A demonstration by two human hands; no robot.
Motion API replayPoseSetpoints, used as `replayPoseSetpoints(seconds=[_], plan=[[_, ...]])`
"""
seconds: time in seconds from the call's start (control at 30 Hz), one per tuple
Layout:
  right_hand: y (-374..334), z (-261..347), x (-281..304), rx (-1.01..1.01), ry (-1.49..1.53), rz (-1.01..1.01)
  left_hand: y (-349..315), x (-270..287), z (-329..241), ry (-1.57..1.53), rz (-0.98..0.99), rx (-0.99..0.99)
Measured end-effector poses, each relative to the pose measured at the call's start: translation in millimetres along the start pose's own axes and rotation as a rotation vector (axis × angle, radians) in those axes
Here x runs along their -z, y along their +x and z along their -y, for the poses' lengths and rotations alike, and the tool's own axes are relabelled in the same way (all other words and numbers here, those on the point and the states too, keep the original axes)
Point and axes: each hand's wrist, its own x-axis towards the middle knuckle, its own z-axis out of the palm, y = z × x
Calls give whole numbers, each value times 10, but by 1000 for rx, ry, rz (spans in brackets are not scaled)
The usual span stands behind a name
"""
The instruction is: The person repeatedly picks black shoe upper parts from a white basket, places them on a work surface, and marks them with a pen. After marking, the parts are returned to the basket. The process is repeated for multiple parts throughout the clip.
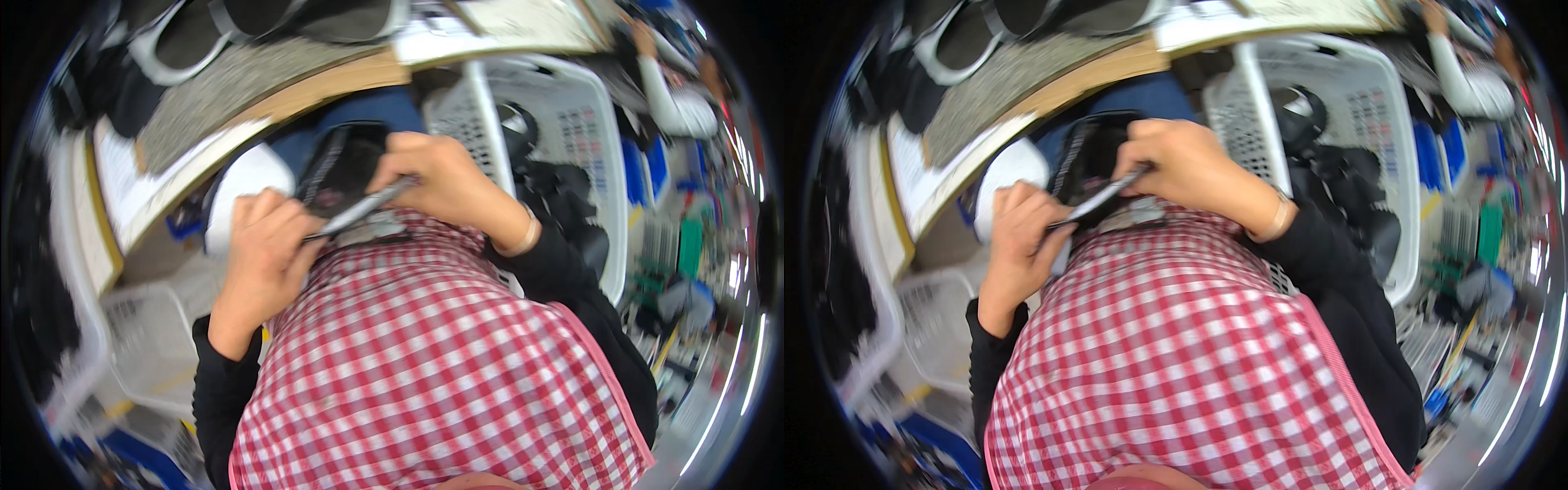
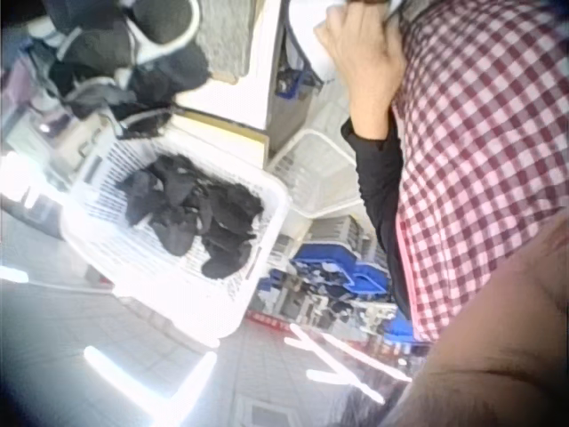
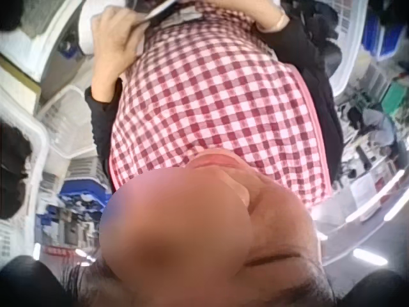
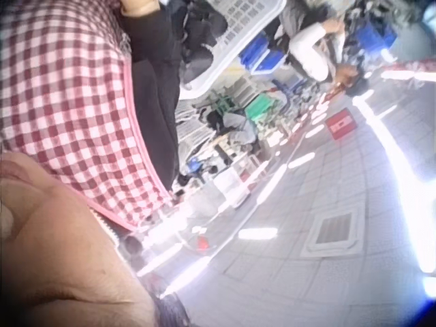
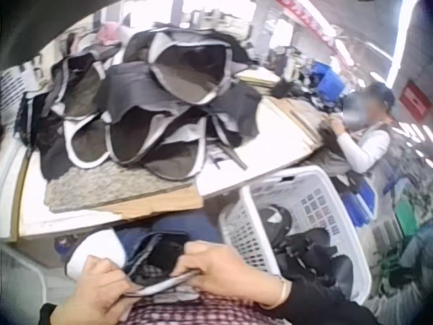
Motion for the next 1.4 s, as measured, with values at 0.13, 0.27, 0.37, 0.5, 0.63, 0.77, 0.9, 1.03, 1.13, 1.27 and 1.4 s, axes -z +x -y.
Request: replayPoseSetpoints(seconds=[0.13, 0.27, 0.37, 0.5, 0.63, 0.77, 0.9, 1.03, 1.13, 1.27, 1.4], plan=[[17, 205, 167, 228, -753, 30, 238, -190, -64, 112, -22, -72], [97, 335, -141, 399, -500, 92, 114, -226, -51, 149, -14, -11], [54, 111, -190, 404, -414, -110, -21, -115, 30, -105, -303, -1], [59, -116, -96, 385, -381, -122, 182, 161, 66, 6, -376, 467], [368, -8, -237, 500, -324, -296, 677, 474, -110, 292, 89, 260], [758, 155, -418, 511, -413, -69, 945, 506, -147, 600, 433, 354], [827, 178, -366, 557, -291, -79, 782, 264, 54, 56, 101, 340], [898, -24, -331, 874, -237, -20, 237, -152, 47, -306, -278, 810], [1473, -181, -345, 950, -220, 522, -124, -605, -124, -248, -685, 1061], [2143, -496, -362, 264, 487, 1368, -309, -952, -215, 335, -271, 244], [2040, -541, -521, 421, 162, 1208, -330, -852, -136, 532, 114, 314]])
